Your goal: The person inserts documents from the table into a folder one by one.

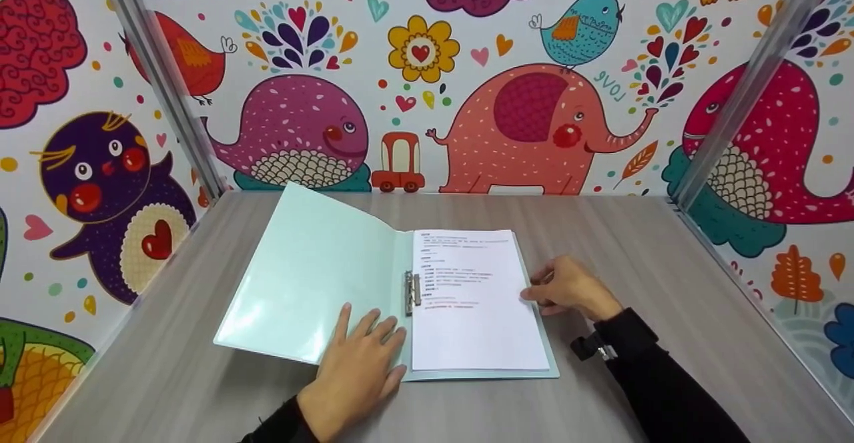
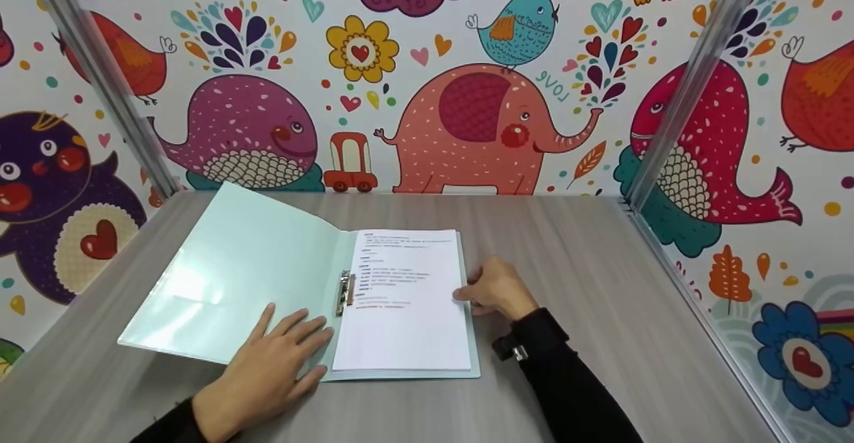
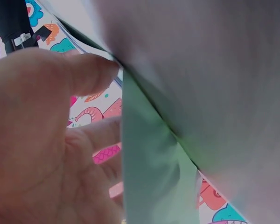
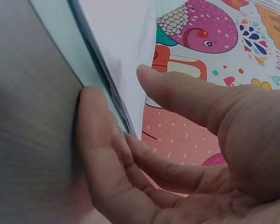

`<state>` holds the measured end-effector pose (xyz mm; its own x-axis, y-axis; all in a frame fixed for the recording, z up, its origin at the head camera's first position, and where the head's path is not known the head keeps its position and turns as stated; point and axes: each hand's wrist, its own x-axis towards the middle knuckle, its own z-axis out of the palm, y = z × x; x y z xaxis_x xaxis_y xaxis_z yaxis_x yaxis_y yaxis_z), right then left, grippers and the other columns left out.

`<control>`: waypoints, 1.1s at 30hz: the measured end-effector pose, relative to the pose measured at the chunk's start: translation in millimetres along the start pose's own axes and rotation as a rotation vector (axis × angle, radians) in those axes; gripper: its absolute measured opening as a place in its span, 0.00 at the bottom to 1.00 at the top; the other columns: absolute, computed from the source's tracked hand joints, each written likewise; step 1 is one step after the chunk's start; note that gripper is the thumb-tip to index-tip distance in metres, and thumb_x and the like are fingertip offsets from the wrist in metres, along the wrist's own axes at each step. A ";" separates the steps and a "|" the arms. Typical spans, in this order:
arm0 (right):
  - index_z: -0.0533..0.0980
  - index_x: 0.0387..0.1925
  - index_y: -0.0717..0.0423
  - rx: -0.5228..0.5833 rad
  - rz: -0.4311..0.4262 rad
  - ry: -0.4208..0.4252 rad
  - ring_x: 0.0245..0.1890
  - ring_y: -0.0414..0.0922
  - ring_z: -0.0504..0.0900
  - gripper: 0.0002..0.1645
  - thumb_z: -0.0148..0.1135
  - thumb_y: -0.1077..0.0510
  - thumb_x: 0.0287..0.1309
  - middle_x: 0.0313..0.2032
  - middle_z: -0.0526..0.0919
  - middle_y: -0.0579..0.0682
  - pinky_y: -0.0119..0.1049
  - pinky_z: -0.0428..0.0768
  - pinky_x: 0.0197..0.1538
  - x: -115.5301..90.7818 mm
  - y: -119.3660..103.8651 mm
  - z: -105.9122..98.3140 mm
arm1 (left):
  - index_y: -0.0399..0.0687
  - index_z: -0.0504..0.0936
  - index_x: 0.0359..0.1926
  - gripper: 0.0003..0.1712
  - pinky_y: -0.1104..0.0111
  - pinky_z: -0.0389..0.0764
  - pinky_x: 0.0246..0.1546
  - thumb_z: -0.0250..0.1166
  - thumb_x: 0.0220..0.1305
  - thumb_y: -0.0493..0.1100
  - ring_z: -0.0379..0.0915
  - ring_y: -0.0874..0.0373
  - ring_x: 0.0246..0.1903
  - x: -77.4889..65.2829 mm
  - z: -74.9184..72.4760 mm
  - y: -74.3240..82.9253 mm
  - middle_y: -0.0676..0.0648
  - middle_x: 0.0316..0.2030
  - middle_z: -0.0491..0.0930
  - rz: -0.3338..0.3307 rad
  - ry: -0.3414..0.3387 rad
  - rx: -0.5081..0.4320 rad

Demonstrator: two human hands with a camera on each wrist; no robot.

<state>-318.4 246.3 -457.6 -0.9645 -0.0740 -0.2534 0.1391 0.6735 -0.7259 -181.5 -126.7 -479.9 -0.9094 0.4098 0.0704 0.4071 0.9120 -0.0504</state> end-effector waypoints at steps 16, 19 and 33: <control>0.81 0.57 0.68 -0.045 -0.118 0.046 0.31 0.47 0.87 0.30 0.90 0.64 0.60 0.41 0.87 0.60 0.36 0.93 0.37 -3.5 5.9 8.7 | 0.49 0.90 0.70 0.28 0.28 0.68 0.86 0.76 0.78 0.58 0.79 0.38 0.80 -3.2 -2.6 -5.3 0.42 0.75 0.87 0.034 0.087 -0.100; 0.81 0.57 0.68 -0.049 -0.130 0.048 0.32 0.47 0.88 0.29 0.89 0.64 0.60 0.41 0.87 0.60 0.37 0.93 0.37 -3.6 5.6 9.0 | 0.48 0.91 0.69 0.28 0.30 0.69 0.87 0.77 0.77 0.57 0.79 0.39 0.80 -4.0 -6.6 -7.7 0.41 0.76 0.86 0.025 0.112 -0.101; 0.81 0.58 0.67 -0.044 -0.114 0.053 0.33 0.47 0.88 0.30 0.89 0.63 0.61 0.44 0.88 0.62 0.39 0.95 0.39 -4.7 4.8 10.4 | 0.43 0.89 0.72 0.31 0.23 0.68 0.83 0.81 0.75 0.51 0.79 0.34 0.78 -10.4 -29.0 -43.8 0.35 0.78 0.83 -0.131 0.391 -0.046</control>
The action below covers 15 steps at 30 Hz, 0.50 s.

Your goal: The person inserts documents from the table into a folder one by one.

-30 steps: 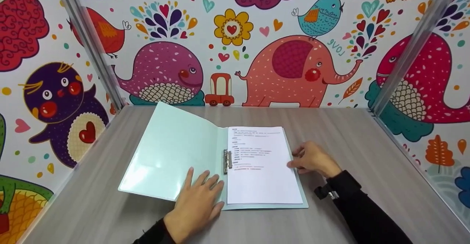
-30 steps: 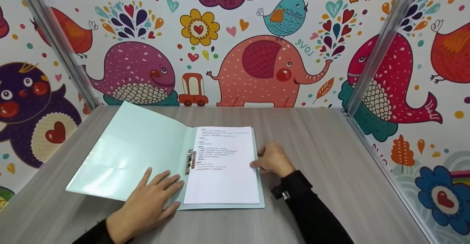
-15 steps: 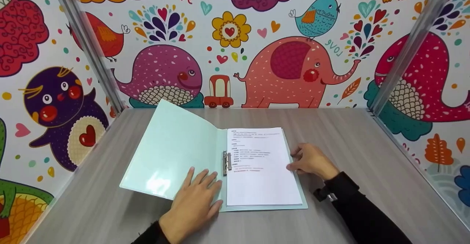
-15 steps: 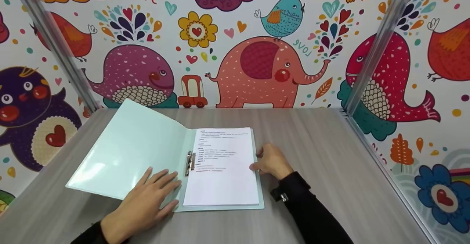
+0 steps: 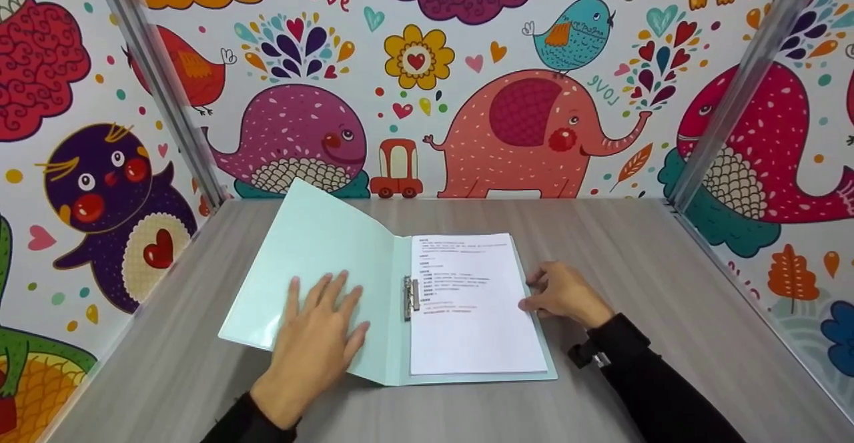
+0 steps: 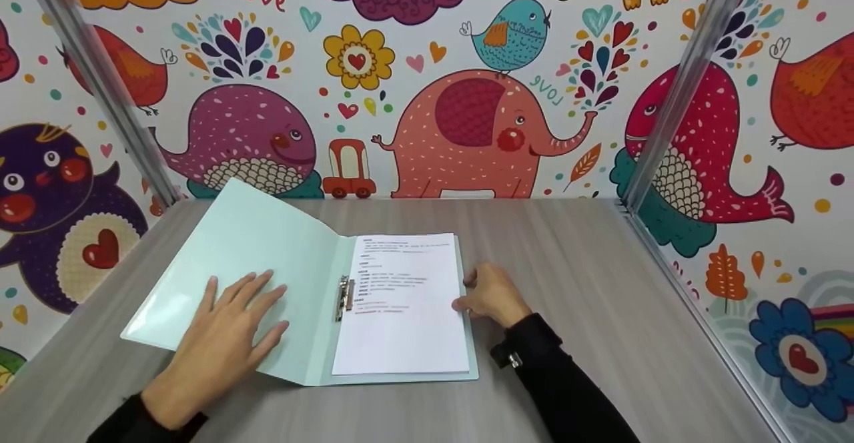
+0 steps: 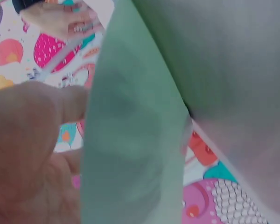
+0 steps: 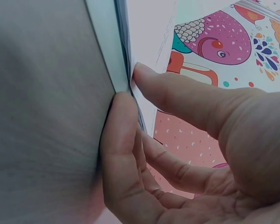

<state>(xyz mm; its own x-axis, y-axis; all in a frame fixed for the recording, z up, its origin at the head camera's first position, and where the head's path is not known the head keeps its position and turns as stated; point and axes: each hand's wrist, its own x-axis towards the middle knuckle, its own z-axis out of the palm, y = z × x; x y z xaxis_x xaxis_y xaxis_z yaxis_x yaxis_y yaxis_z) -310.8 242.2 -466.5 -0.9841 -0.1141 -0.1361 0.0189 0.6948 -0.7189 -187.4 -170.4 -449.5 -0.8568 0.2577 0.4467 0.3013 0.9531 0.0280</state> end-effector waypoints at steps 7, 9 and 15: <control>0.81 0.57 0.66 0.009 0.009 0.008 0.33 0.47 0.88 0.30 0.90 0.62 0.61 0.46 0.88 0.62 0.37 0.94 0.38 0.3 1.4 0.2 | 0.37 0.84 0.76 0.35 0.15 0.62 0.81 0.80 0.76 0.50 0.74 0.25 0.79 2.7 -6.4 -31.1 0.26 0.81 0.76 -0.135 0.100 -0.024; 0.81 0.57 0.66 0.006 0.009 0.011 0.32 0.47 0.88 0.30 0.90 0.62 0.60 0.46 0.88 0.62 0.37 0.93 0.38 0.1 1.5 0.4 | 0.35 0.82 0.77 0.37 0.14 0.59 0.82 0.78 0.77 0.50 0.72 0.22 0.81 1.4 -8.1 -38.8 0.24 0.82 0.73 -0.182 0.090 -0.033; 0.81 0.57 0.66 -0.002 0.012 0.021 0.33 0.48 0.88 0.31 0.91 0.61 0.60 0.49 0.89 0.63 0.40 0.96 0.41 -0.6 1.7 1.0 | 0.28 0.72 0.83 0.43 0.12 0.53 0.82 0.73 0.81 0.51 0.61 0.15 0.83 -3.1 -12.4 -61.0 0.19 0.86 0.61 -0.344 -0.012 -0.095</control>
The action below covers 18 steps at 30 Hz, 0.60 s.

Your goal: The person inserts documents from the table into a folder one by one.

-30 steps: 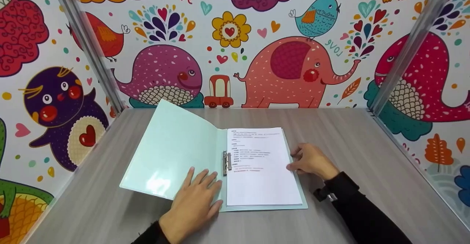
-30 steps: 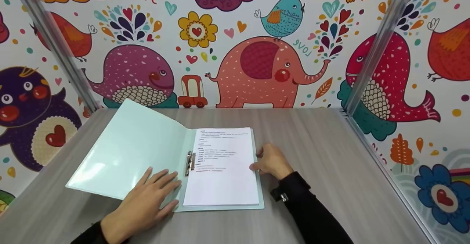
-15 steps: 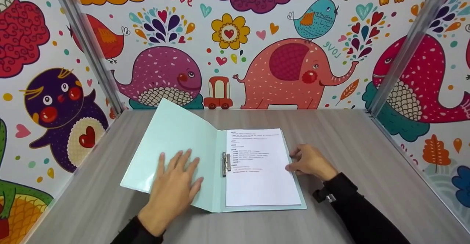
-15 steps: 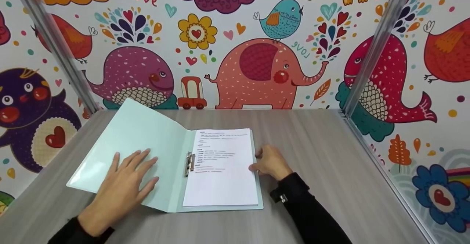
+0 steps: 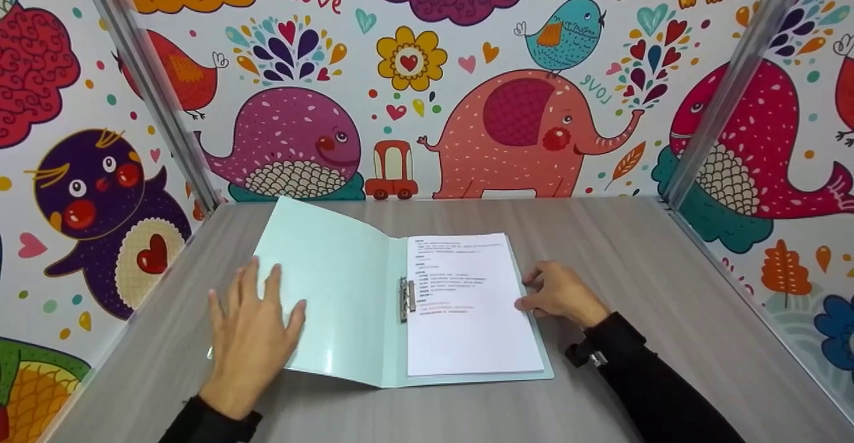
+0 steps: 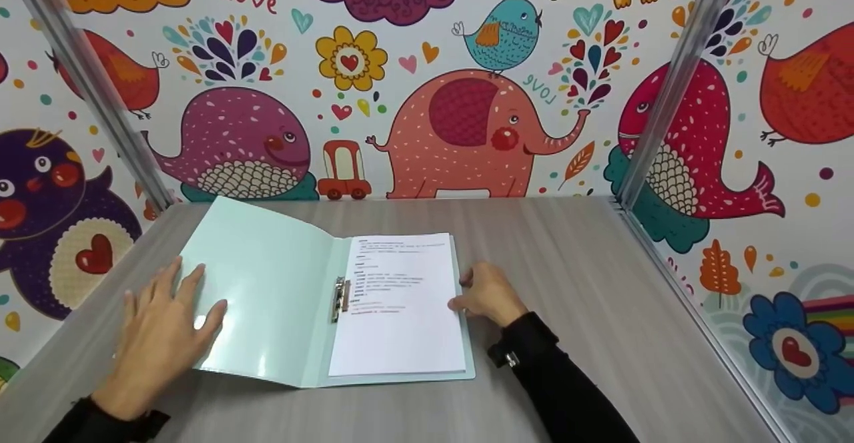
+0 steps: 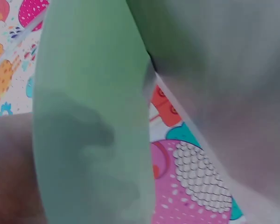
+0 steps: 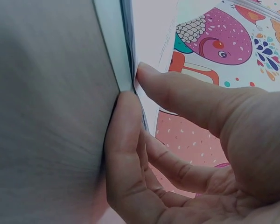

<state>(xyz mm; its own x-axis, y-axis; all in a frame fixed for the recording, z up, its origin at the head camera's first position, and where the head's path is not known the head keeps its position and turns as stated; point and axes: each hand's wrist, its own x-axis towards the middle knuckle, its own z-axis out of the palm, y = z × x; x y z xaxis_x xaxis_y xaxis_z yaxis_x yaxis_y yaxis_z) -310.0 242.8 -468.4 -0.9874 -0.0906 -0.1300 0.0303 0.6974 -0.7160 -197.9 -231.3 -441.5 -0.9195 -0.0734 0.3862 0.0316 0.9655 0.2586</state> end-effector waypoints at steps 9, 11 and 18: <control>0.81 0.56 0.65 -0.002 0.009 0.004 0.34 0.49 0.88 0.31 0.91 0.61 0.60 0.47 0.88 0.62 0.38 0.94 0.39 1.2 0.6 0.5 | 0.18 0.53 0.88 0.56 0.23 0.79 0.73 0.71 0.82 0.51 0.68 0.14 0.78 7.7 -1.3 -26.9 0.15 0.83 0.60 -0.209 -0.138 -0.224; 0.81 0.56 0.65 -0.004 0.008 0.002 0.34 0.49 0.88 0.31 0.91 0.61 0.60 0.47 0.88 0.63 0.38 0.94 0.39 1.0 1.2 0.8 | 0.17 0.52 0.88 0.56 0.23 0.74 0.78 0.71 0.82 0.50 0.66 0.14 0.79 9.1 -2.2 -33.5 0.14 0.82 0.60 -0.247 -0.166 -0.279; 0.81 0.56 0.63 -0.008 0.012 0.013 0.34 0.49 0.87 0.30 0.92 0.59 0.60 0.47 0.88 0.62 0.37 0.94 0.40 1.5 1.1 1.4 | 0.23 0.62 0.87 0.46 0.32 0.70 0.86 0.72 0.83 0.45 0.67 0.21 0.83 9.8 -10.7 -63.9 0.17 0.81 0.69 -0.333 -0.214 -0.519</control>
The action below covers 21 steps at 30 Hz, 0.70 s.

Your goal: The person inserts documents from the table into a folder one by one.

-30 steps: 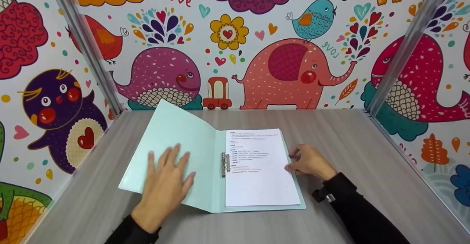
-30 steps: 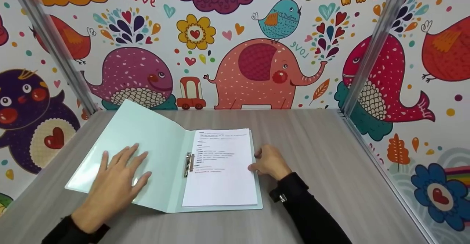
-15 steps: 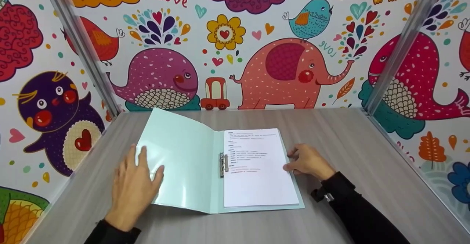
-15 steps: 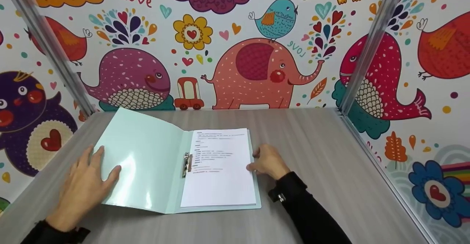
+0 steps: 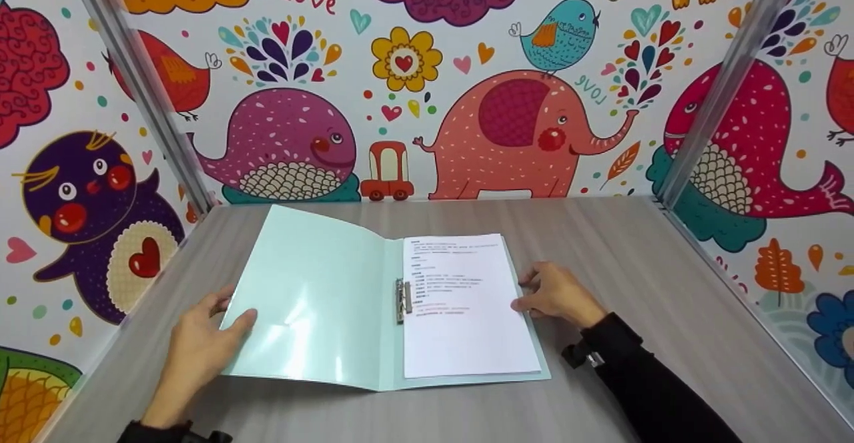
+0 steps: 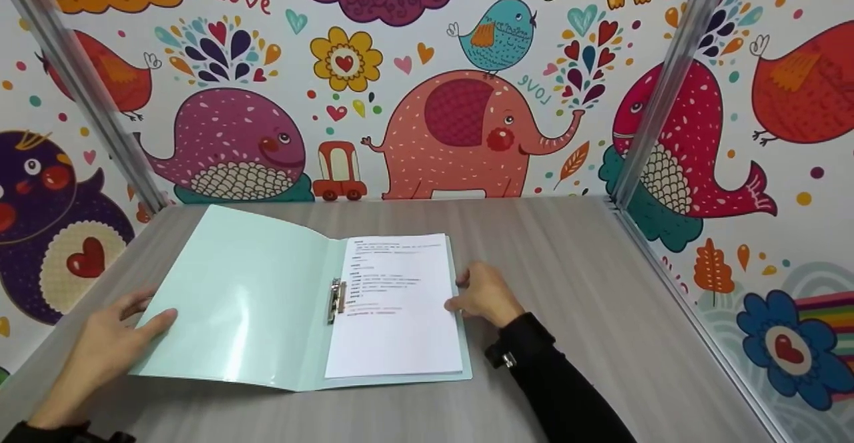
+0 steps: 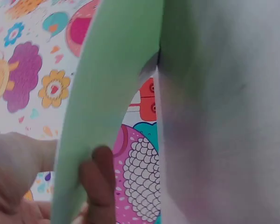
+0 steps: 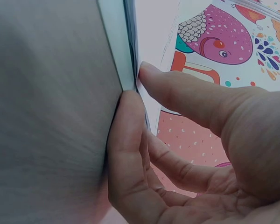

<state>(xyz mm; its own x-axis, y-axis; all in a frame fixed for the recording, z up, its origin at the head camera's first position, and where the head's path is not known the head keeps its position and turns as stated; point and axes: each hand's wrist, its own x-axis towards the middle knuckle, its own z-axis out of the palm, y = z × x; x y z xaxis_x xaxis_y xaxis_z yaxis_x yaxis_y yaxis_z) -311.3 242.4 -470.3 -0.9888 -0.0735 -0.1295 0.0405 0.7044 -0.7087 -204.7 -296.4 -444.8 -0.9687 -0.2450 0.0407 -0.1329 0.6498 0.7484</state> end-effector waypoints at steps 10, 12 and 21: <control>0.81 0.56 0.68 0.024 -0.025 -0.003 0.34 0.48 0.88 0.30 0.90 0.63 0.60 0.46 0.89 0.63 0.42 0.97 0.43 -1.3 -1.3 0.0 | 0.50 0.68 0.90 0.48 0.77 0.92 0.48 0.80 0.77 0.40 0.89 0.78 0.49 -13.0 0.9 -6.7 0.54 0.72 0.89 -0.190 -0.015 -0.604; 0.81 0.56 0.67 0.020 -0.024 -0.001 0.34 0.48 0.88 0.30 0.91 0.62 0.60 0.46 0.89 0.63 0.43 0.98 0.44 -1.3 -1.2 0.4 | 0.59 0.76 0.85 0.41 0.73 0.94 0.49 0.78 0.78 0.36 0.90 0.76 0.50 -19.1 4.6 -6.8 0.66 0.62 0.92 -0.184 0.010 -0.739; 0.81 0.57 0.66 0.005 -0.021 0.003 0.35 0.48 0.87 0.30 0.91 0.61 0.61 0.47 0.88 0.62 0.41 0.96 0.42 -1.6 -0.2 1.9 | 0.62 0.86 0.71 0.25 0.75 0.92 0.59 0.72 0.82 0.33 0.88 0.72 0.61 -35.3 33.9 -7.1 0.67 0.60 0.92 -0.182 0.152 -1.185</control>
<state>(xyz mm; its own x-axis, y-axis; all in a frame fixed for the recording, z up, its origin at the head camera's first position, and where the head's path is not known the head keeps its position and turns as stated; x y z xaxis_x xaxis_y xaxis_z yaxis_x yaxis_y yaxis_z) -309.5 241.0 -471.2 -0.9899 -0.0862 -0.1124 0.0202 0.6992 -0.7146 -176.6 -268.0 -473.9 -0.9107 -0.3979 -0.1106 0.0870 -0.4466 0.8905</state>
